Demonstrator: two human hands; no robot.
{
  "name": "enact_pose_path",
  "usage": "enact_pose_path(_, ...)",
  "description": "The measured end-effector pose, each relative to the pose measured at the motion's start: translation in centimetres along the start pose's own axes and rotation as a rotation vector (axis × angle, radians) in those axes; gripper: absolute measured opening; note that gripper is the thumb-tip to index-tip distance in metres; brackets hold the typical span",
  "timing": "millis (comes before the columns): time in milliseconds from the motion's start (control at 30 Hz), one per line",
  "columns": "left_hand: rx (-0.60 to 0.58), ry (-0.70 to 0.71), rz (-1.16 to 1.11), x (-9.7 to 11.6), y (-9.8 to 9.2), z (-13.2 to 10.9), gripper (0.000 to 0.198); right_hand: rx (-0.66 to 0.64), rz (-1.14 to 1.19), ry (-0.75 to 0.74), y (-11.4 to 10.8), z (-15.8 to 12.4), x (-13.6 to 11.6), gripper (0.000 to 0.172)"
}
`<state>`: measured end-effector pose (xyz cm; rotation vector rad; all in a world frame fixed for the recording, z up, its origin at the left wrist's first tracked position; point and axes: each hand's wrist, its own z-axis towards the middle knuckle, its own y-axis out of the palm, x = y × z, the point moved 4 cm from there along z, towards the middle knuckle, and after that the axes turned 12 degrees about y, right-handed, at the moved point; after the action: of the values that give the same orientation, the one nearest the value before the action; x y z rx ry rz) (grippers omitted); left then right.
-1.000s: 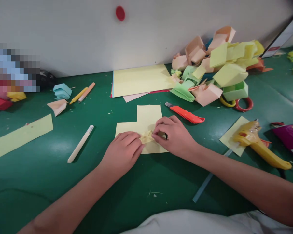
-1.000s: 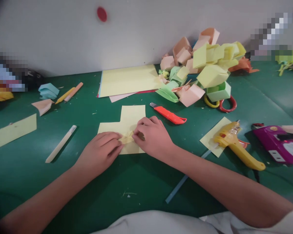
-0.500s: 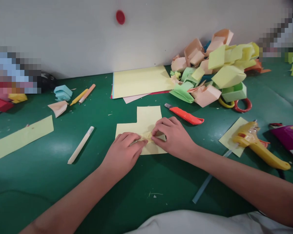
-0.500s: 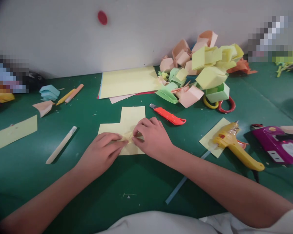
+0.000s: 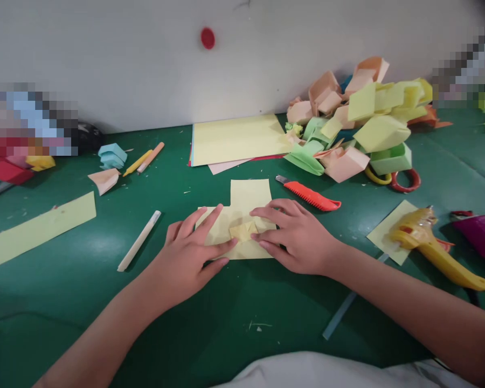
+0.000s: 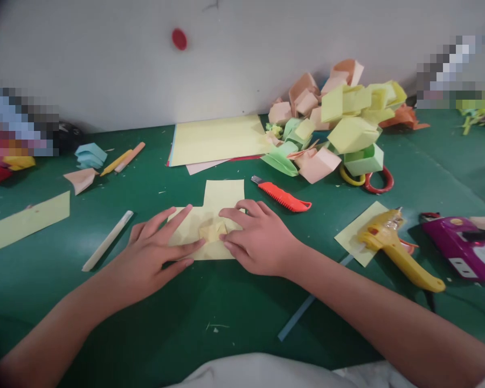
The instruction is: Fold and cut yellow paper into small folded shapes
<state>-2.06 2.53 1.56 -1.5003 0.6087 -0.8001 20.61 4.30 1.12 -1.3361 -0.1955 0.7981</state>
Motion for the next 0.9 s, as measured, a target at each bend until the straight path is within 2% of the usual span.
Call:
enact_pose_path(100, 0.065, -0.002, -0.005, -0.3, -0.1, 0.1, 0.029, -0.001, 0.066, 0.026, 0.2, 0.1, 0.4, 0.030)
enact_pose_path(233, 0.257, 0.015, -0.004, 0.3, 0.5, 1.7, 0.024, 0.057, 0.098, -0.017, 0.7, 0.4, 0.1, 0.026)
enact_pose_path(400, 0.347, 0.019, -0.095, 0.9, 1.4, 3.6, 0.013, 0.097, 0.078, -0.002, 1.4, 1.0, -0.3, 0.019)
enact_pose_path(500, 0.374, -0.089, -0.235, 0.6, 1.5, 3.8, 0.005, 0.047, 0.140, 0.039, 1.7, 1.3, -0.1, 0.013)
enact_pose_path(600, 0.376, -0.225, -0.305, 0.2, 1.4, 3.6, 0.029, 0.001, 0.238, 0.084, 1.9, 1.5, 0.2, 0.009)
enact_pose_path(667, 0.360, -0.242, -0.315, 0.1, 1.4, 3.7, 0.038, 0.001, 0.300, 0.111, 1.9, 1.7, 0.2, 0.015)
enact_pose_path(767, 0.325, -0.233, -0.347, 0.2, 1.4, 3.8, 0.032, -0.002, 0.359, 0.139, 1.9, 1.7, 0.2, 0.024)
enact_pose_path(900, 0.315, -0.210, -0.386, 0.2, 1.5, 3.9, 0.016, 0.010, 0.374, 0.198, 1.9, 1.7, 0.4, 0.018)
